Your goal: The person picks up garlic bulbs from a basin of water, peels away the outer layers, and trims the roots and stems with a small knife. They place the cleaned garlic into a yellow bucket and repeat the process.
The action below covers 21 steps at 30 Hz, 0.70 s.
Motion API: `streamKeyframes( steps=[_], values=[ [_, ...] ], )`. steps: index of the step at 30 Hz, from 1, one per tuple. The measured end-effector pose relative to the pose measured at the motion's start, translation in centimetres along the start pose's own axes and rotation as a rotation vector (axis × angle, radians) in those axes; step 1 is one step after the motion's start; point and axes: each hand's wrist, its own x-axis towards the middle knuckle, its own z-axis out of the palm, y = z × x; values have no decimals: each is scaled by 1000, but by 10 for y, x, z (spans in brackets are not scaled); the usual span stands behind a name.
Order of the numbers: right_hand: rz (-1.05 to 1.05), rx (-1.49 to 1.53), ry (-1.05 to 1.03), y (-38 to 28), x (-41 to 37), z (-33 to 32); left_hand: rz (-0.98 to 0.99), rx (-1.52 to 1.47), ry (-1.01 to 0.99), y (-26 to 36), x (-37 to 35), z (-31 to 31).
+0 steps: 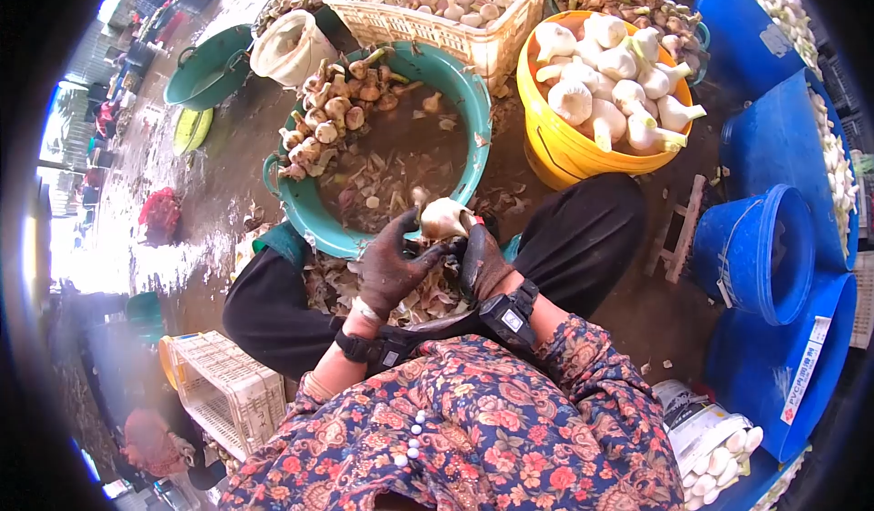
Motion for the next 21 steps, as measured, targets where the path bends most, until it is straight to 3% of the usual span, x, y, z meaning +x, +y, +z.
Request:
streamKeyframes(
  steps=[1,3,7,10,13,14,16,18,21],
  values=[
    [3,-1,-3,2,8,-11,24,-4,-8,-2,0,3],
    [38,-128,-262,9,36,-48,80,-41,-14,-9,3,8],
    [147,-123,-241,15,46,-63,152,54,-38,-8,7,4],
    [187,-26,-220,20,46,-59,-15,-67,-75,-36,6,11],
    [86,-53,-129,20,37,-51,-264,-416,53,-48,8,7],
    [76,-40,-123,19,35,-51,-265,-415,50,-44,4,4],
    [72,-28,-117,23,39,-49,-78,2,62,-18,-2,-3],
    [-22,13,-169,28,47,-40,-2,-30,35,-14,-7,7],
    [6,-38,-177,23,36,-40,14,7,64,-16,-4,12]
  ],
)
